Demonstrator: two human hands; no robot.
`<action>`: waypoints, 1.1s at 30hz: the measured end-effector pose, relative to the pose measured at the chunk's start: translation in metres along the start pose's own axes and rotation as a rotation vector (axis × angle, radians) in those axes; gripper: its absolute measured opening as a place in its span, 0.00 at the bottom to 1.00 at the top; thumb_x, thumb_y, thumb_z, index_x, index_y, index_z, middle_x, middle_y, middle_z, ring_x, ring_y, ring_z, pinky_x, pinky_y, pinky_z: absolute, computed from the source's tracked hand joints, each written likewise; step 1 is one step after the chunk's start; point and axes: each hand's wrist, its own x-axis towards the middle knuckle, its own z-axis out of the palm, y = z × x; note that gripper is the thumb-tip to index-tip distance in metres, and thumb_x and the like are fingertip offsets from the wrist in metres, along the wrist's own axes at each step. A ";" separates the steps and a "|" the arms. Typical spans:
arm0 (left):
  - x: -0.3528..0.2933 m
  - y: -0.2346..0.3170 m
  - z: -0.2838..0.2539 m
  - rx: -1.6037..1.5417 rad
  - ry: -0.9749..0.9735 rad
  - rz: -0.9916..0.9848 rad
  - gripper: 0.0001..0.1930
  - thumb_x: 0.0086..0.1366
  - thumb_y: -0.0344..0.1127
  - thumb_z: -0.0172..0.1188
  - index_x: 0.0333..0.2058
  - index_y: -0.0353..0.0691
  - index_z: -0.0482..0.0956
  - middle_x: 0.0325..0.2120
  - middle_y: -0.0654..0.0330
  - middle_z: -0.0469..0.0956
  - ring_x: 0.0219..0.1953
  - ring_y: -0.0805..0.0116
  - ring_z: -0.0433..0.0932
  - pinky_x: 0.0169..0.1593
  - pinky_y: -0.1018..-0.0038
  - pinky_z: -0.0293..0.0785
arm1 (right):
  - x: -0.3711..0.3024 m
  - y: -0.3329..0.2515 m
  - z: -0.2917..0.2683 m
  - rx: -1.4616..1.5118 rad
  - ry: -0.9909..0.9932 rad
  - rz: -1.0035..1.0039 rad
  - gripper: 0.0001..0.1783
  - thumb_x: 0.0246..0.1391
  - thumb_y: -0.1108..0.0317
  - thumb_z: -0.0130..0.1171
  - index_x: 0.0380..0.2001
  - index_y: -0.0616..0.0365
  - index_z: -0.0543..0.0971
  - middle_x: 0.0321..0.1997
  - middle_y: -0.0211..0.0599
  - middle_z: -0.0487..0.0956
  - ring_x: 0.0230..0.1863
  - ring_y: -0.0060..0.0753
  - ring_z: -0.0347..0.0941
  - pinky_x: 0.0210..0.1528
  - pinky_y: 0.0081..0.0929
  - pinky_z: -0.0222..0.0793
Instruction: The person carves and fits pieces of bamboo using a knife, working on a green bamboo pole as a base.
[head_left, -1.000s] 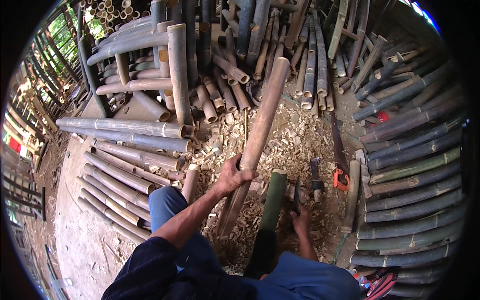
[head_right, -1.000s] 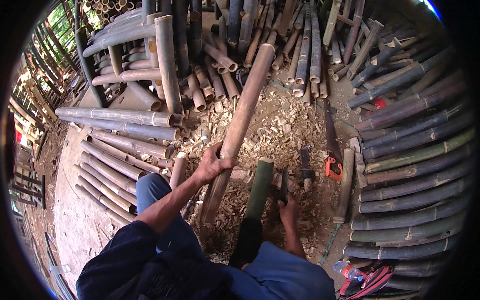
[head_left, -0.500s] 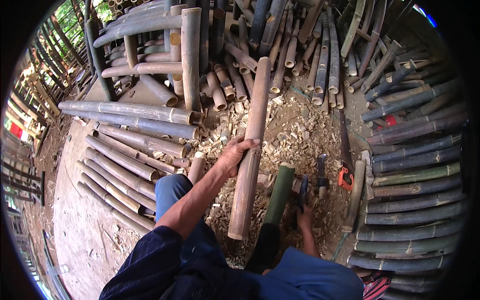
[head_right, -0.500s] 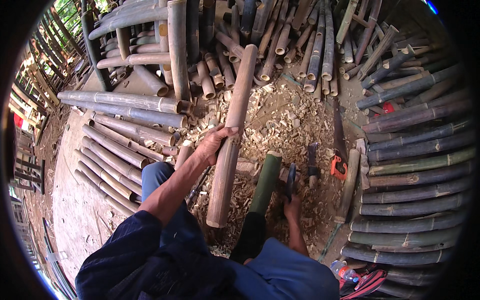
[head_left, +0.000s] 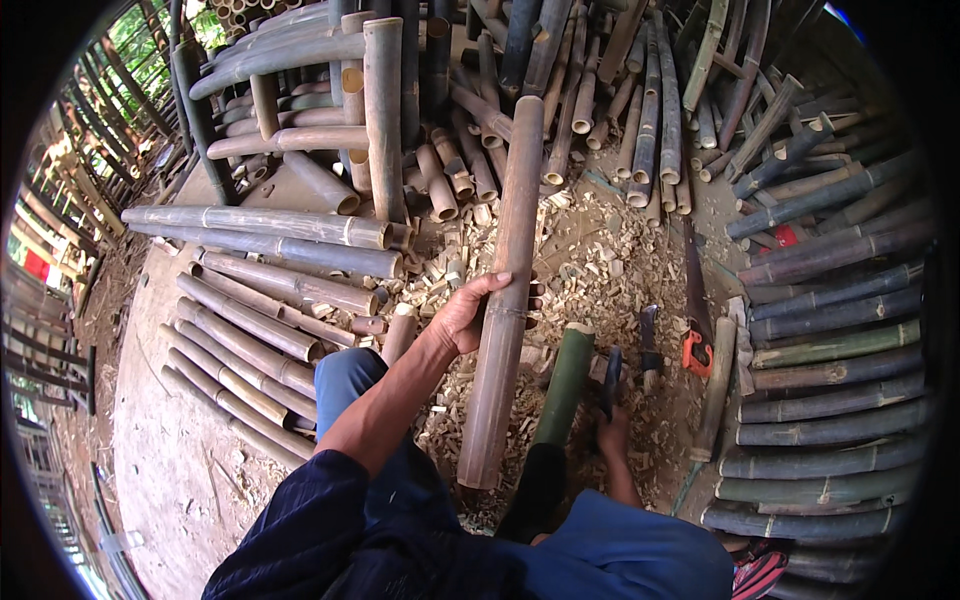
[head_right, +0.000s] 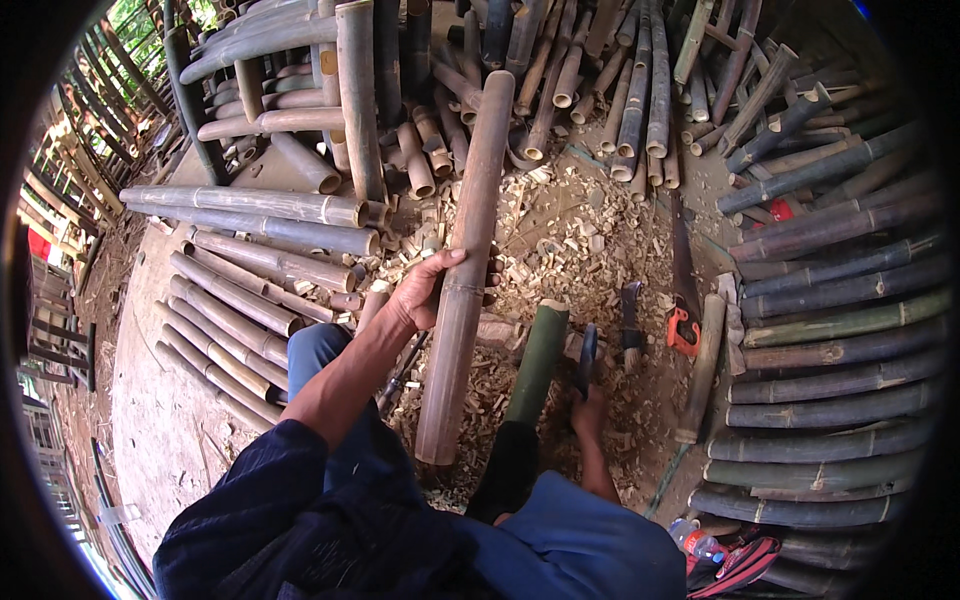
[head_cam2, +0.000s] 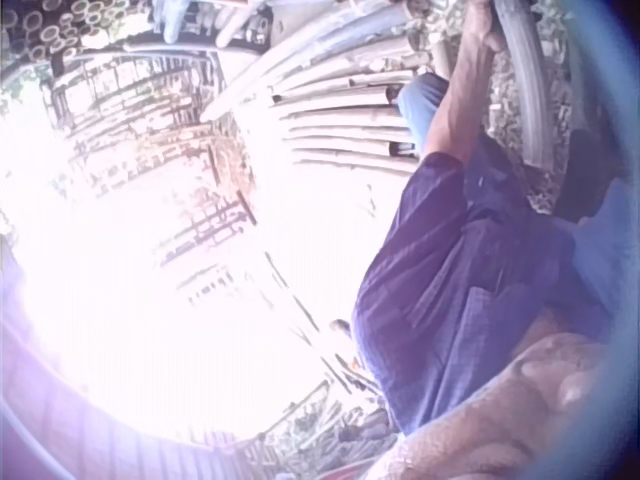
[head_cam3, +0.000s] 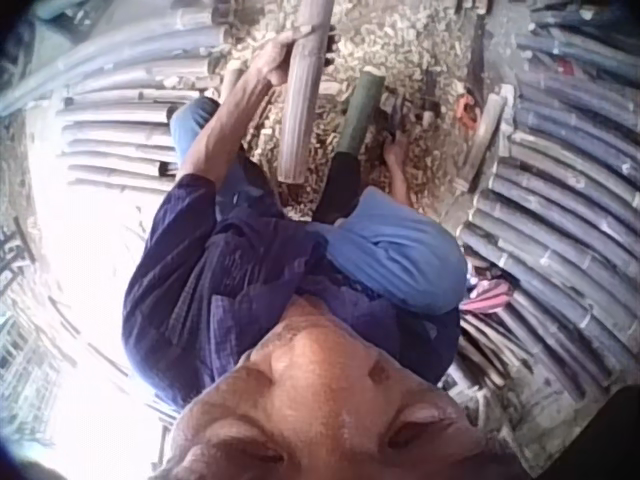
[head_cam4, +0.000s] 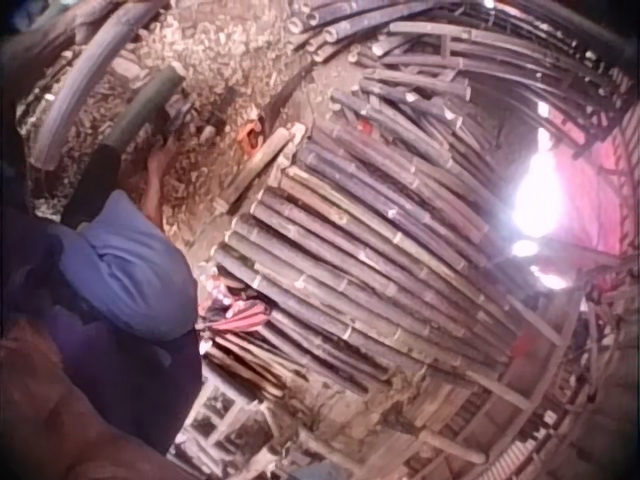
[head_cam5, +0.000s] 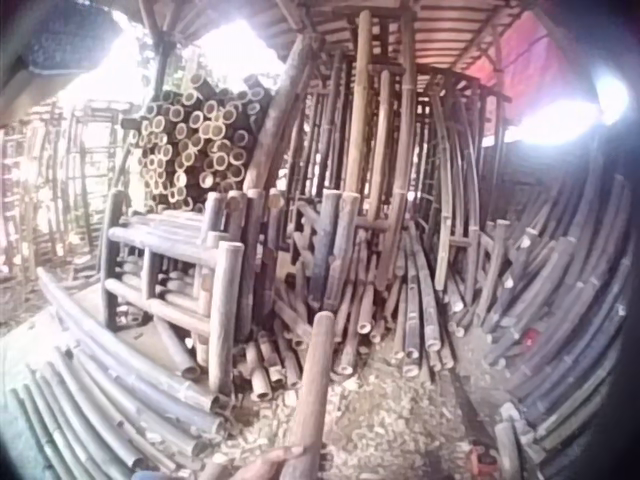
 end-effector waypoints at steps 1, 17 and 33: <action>0.001 0.000 0.000 -0.002 -0.004 -0.002 0.32 0.64 0.51 0.66 0.58 0.34 0.72 0.47 0.49 0.82 0.48 0.58 0.82 0.52 0.59 0.79 | 0.000 0.002 -0.003 0.061 -0.022 0.012 0.14 0.60 0.63 0.64 0.43 0.62 0.82 0.39 0.52 0.82 0.43 0.53 0.80 0.48 0.44 0.71; 0.005 -0.010 -0.021 0.146 0.187 0.069 0.27 0.56 0.37 0.68 0.53 0.34 0.74 0.42 0.54 0.77 0.46 0.58 0.77 0.54 0.55 0.76 | -0.040 -0.070 -0.025 0.789 -0.024 0.342 0.09 0.61 0.63 0.64 0.40 0.54 0.77 0.29 0.26 0.73 0.30 0.19 0.69 0.30 0.25 0.64; 0.000 0.001 -0.017 -0.257 -0.270 -0.001 0.40 0.56 0.47 0.64 0.64 0.31 0.65 0.57 0.46 0.76 0.55 0.55 0.80 0.53 0.54 0.79 | -0.076 -0.101 -0.020 0.791 -0.053 0.503 0.14 0.66 0.60 0.56 0.34 0.61 0.80 0.23 0.28 0.73 0.26 0.25 0.68 0.31 0.29 0.62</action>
